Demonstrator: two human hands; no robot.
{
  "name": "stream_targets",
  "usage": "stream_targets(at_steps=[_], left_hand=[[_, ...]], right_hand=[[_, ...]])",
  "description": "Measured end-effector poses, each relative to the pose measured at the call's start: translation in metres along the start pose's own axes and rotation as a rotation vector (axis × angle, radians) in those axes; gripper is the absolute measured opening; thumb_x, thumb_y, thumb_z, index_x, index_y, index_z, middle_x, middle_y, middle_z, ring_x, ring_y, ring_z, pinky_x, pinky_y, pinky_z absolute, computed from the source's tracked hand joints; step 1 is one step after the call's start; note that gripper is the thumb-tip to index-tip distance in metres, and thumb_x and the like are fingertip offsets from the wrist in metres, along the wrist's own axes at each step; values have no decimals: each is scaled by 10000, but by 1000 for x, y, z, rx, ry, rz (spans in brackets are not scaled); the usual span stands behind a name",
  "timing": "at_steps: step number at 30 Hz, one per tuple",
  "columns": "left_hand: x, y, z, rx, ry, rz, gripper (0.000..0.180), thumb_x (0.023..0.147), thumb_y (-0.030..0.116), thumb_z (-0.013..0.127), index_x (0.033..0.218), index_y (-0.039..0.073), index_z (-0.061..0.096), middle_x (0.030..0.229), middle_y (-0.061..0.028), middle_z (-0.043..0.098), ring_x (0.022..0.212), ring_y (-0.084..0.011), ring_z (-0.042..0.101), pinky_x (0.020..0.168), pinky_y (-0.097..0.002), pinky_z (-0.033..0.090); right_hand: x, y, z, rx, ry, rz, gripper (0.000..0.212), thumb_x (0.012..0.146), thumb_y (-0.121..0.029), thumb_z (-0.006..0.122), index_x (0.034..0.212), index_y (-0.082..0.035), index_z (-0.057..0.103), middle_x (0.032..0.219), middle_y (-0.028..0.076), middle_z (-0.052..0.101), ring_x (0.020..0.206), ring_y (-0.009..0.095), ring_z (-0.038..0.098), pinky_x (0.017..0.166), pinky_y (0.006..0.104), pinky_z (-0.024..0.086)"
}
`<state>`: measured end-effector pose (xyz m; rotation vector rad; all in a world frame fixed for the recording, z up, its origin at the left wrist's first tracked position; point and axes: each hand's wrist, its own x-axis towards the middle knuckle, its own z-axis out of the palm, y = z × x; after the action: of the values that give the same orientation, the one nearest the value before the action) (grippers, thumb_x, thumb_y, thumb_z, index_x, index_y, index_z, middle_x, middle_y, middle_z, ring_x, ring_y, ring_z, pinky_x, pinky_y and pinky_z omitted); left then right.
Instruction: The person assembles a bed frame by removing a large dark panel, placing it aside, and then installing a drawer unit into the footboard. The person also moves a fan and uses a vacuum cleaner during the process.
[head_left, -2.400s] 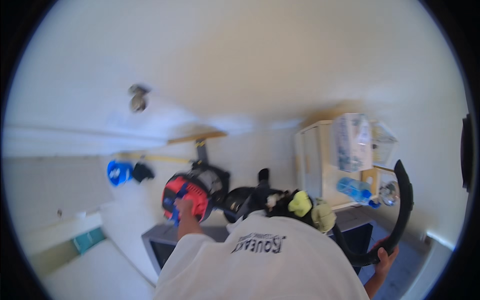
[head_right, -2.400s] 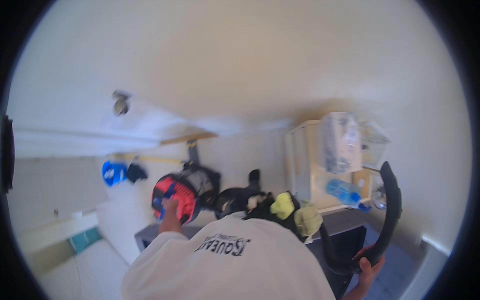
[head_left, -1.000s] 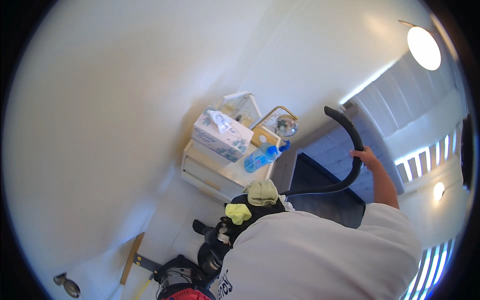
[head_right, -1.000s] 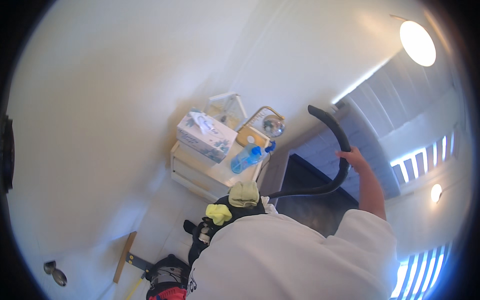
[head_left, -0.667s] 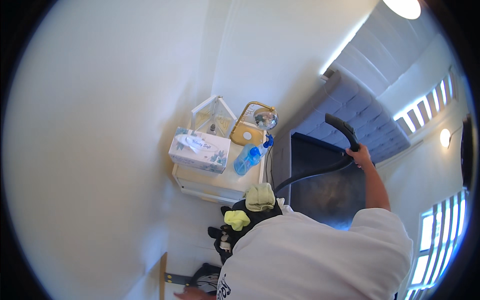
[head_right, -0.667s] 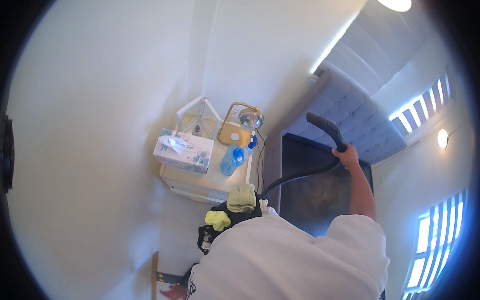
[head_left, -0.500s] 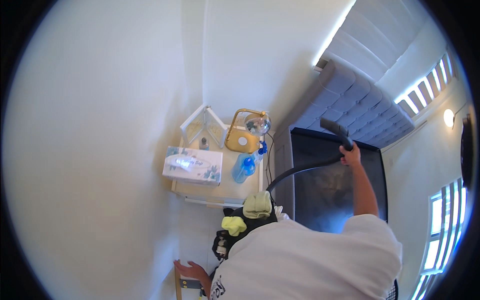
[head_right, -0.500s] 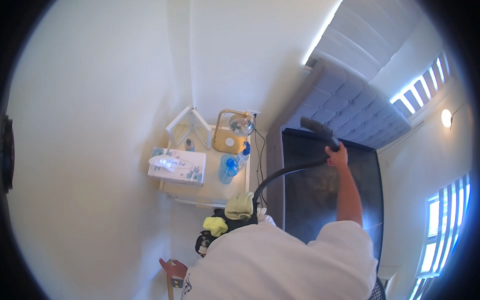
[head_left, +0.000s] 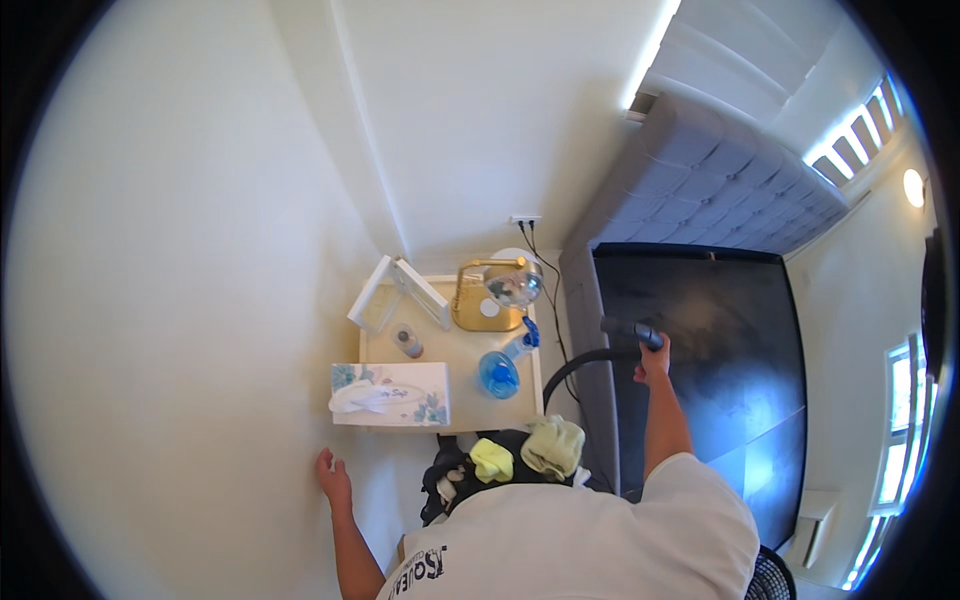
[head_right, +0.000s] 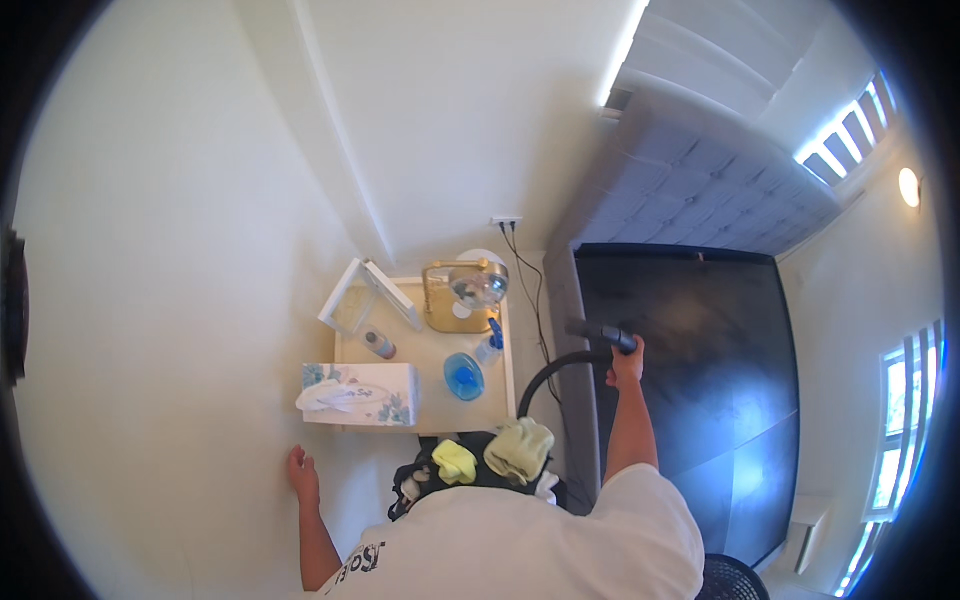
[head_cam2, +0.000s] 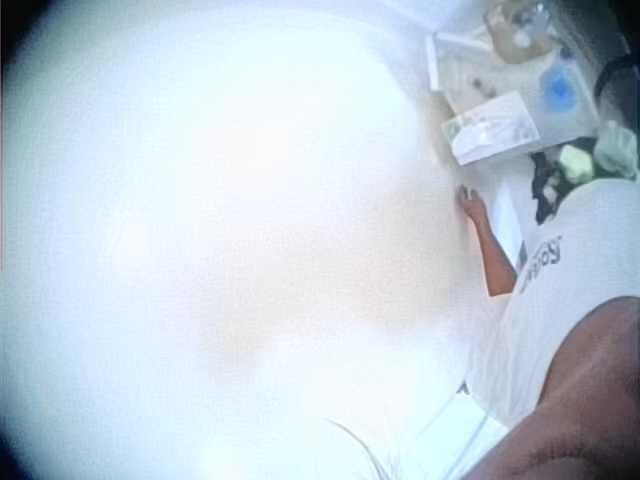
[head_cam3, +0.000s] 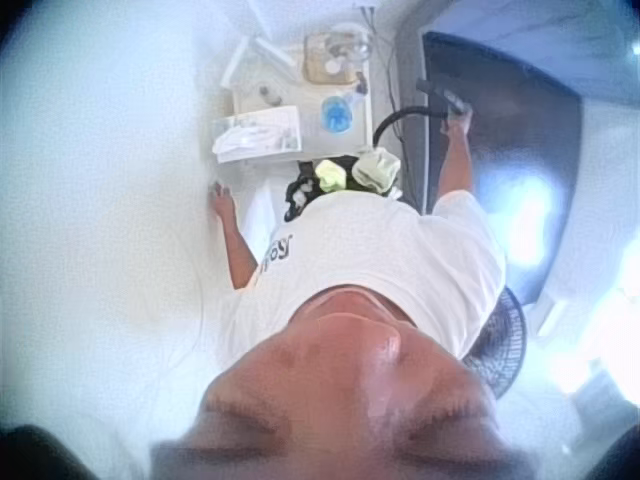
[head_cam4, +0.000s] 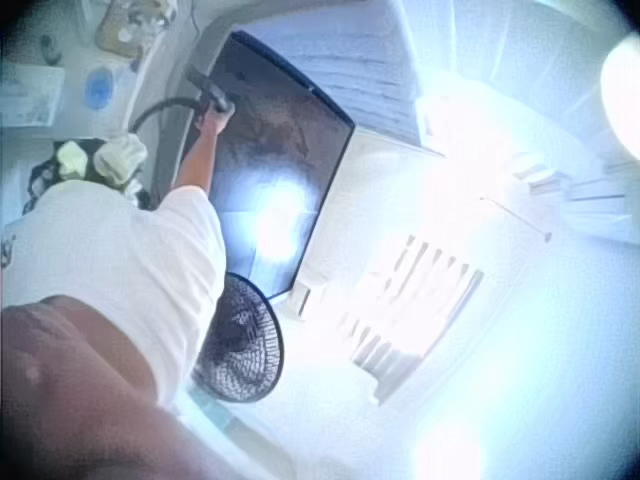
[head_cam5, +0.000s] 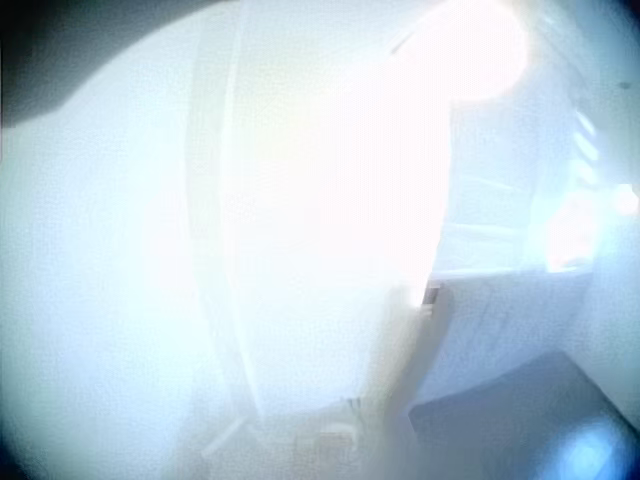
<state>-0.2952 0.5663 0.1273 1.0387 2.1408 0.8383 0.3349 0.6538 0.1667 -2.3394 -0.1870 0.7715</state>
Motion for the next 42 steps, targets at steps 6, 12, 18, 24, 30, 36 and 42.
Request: stream_targets(at_steps=[6, 12, 18, 24, 30, 36, 42], left_hand=[[77, 24, 32, 28, -394, -280, 364, 832, 168, 440, 1152, -4, 425, 1136, -126, 485, 1044, -210, 454, 889, -319, 339], [105, -16, 67, -403, -591, -437, 500, 804, 314, 484, 1212, 43, 384, 1177, -86, 464, 1095, -208, 414, 922, -333, 308], [140, -51, 97, -650, -726, -499, 658, 713, 401, 591, 1233, 67, 365, 1226, -96, 422, 1134, -237, 376, 951, -357, 276], [160, -28, 130, -576, -772, -547, 673, 700, 405, 599, 1234, 69, 364, 1229, -98, 419, 1137, -240, 371, 953, -358, 273], [177, -17, 139, -537, -761, -544, 688, 688, 409, 607, 1234, 70, 363, 1232, -100, 415, 1141, -243, 366, 955, -360, 271], [181, -18, 145, -546, -763, -550, 703, 675, 413, 615, 1235, 72, 363, 1235, -101, 411, 1145, -247, 361, 957, -362, 268], [183, -33, 136, -558, -749, -570, 717, 662, 417, 623, 1235, 74, 362, 1238, -103, 408, 1148, -250, 355, 959, -363, 265]], right_hand=[[15, 78, 40, 361, -271, -170, 295, 848, -128, 406, 1088, -296, 443, 835, 86, 535, 585, 211, 554, 443, 352, 476], [-26, 60, 16, 739, -683, 178, 356, 787, -168, 458, 1140, -212, 428, 904, 157, 538, 791, 312, 558, 666, 432, 480], [-50, 100, 26, 771, -752, 277, 292, 687, -165, 524, 979, -150, 529, 897, 189, 511, 760, 324, 536, 680, 430, 461], [-19, 143, 75, -140, -545, 32, 91, 682, -45, 532, 754, -54, 587, 643, 62, 490, 524, 182, 510, 511, 302, 452], [-30, 145, 135, -312, -362, -139, 217, 680, -166, 621, 863, -51, 645, 706, 69, 600, 639, 128, 553, 614, 260, 450], [-25, 137, 170, -394, -373, -112, 402, 653, -321, 684, 919, -24, 626, 803, 119, 628, 751, 160, 590, 706, 297, 452], [-20, 134, 173, -497, -446, -256, 413, 620, -305, 712, 905, -18, 628, 763, 115, 628, 694, 148, 592, 662, 289, 461]])
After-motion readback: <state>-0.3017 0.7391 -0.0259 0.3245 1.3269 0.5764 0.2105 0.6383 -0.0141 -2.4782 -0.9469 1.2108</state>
